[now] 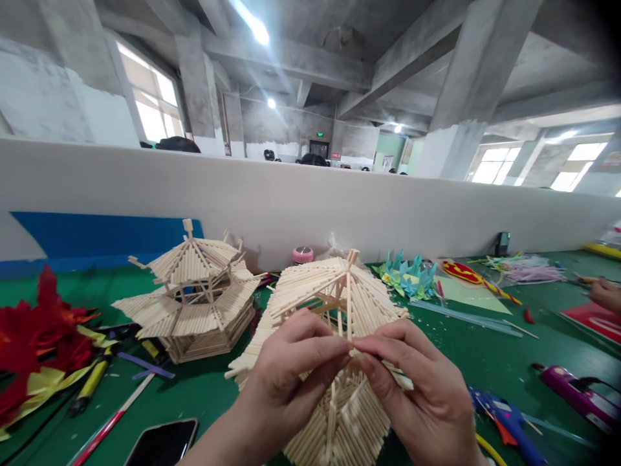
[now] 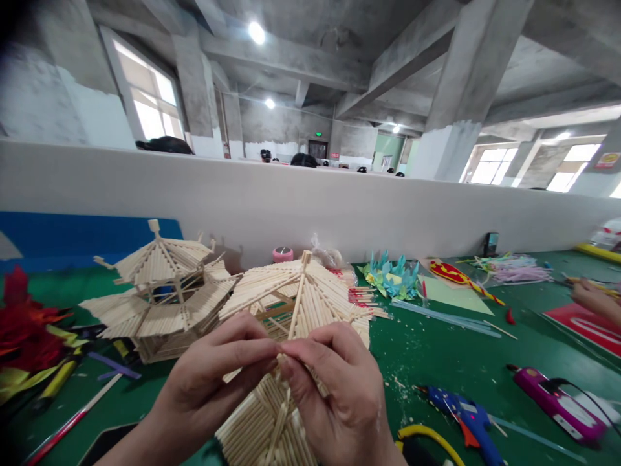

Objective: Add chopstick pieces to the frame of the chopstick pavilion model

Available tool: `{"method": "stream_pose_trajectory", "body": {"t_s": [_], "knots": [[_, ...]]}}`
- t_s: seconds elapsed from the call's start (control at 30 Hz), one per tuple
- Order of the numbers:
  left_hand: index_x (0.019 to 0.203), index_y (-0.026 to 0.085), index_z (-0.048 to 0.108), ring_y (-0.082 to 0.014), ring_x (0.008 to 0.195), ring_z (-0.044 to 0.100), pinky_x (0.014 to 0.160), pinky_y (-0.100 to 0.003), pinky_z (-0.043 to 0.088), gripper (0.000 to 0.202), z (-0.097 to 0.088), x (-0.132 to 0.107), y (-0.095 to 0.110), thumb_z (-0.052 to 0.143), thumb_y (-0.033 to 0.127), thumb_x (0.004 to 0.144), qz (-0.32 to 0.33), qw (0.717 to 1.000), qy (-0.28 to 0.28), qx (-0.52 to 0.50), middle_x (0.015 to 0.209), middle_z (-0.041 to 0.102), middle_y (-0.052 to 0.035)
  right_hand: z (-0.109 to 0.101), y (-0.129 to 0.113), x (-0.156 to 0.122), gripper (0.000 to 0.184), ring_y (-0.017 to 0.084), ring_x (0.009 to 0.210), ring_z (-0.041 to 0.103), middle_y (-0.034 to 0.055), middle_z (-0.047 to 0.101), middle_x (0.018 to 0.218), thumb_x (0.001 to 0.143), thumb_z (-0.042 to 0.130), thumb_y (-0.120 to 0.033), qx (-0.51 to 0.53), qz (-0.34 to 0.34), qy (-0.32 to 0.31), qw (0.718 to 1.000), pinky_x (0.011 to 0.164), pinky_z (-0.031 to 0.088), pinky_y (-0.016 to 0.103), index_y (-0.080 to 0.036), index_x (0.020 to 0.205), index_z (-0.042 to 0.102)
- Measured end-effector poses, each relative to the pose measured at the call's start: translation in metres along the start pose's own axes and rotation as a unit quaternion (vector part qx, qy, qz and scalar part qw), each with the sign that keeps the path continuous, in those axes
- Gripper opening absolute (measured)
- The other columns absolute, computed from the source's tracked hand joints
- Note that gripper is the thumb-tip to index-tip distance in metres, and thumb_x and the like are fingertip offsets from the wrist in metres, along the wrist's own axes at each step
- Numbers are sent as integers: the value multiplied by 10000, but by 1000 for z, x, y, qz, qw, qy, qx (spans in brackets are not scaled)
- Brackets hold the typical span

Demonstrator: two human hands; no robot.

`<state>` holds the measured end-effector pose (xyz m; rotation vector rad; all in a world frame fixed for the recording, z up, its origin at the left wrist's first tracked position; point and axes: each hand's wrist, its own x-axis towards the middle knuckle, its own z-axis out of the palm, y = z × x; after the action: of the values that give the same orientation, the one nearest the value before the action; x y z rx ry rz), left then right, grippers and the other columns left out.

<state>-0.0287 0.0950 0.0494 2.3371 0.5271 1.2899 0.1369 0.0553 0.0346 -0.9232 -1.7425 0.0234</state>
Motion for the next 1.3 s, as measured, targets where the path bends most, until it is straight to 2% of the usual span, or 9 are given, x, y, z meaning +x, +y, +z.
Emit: {"method": "stream_pose_trajectory", "body": {"t_s": [0.87, 1.3], "knots": [[867, 189, 638, -113, 645, 502, 551, -211, 423, 216, 1, 0, 0, 519, 37, 771, -10, 999, 3, -38, 688, 522, -8, 0, 1, 1, 211, 123, 667, 567, 19, 573, 744, 738, 586, -100, -4, 0, -3, 1000, 539, 504, 238, -195, 922, 628], [920, 205, 637, -115, 666, 509, 573, -225, 430, 253, 0, 1, -1, 522, 35, 772, -15, 999, -4, -42, 711, 531, -8, 0, 1, 2, 221, 119, 687, 551, 18, 566, 758, 742, 582, -88, 2, -5, -4, 1000, 552, 493, 238, -196, 933, 609]]}}
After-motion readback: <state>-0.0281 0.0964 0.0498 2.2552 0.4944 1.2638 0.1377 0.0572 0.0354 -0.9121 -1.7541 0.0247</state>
